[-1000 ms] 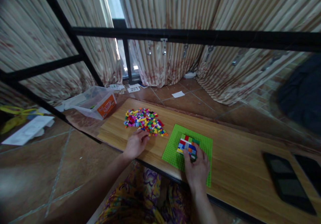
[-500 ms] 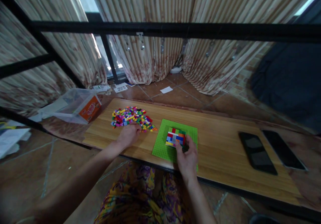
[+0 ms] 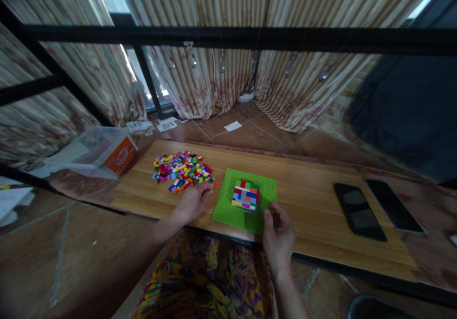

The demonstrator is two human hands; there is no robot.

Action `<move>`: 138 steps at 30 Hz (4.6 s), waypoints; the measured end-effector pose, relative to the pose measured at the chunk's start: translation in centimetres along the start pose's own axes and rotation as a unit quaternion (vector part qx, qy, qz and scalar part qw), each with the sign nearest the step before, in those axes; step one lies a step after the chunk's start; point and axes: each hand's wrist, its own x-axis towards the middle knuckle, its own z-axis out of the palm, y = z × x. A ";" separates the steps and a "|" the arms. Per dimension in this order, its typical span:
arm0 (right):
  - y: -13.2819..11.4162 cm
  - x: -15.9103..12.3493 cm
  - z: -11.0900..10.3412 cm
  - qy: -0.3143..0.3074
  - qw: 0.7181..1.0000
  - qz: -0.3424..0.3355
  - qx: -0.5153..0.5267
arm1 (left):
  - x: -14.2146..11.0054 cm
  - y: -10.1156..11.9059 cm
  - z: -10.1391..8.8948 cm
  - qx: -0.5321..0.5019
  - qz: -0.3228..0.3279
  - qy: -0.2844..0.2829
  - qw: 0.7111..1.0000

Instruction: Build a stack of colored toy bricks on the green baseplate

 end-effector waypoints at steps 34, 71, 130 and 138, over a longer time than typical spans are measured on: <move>0.3 0.8 -0.4 -0.038 0.998 -0.007 -0.057 | 5.3 3.6 2.7 -0.156 -0.080 -0.177 0.968; 2.4 -3.5 -4.2 -0.074 0.941 -0.200 -0.264 | -1.1 2.0 5.4 -0.128 0.107 -0.074 0.983; -3.8 5.6 7.2 -0.223 0.834 -0.178 -0.473 | -5.0 0.9 6.7 -0.015 0.119 0.041 0.992; -5.4 5.8 7.3 -0.256 0.844 -0.134 -0.453 | -5.7 0.2 6.1 -0.026 0.123 0.052 0.991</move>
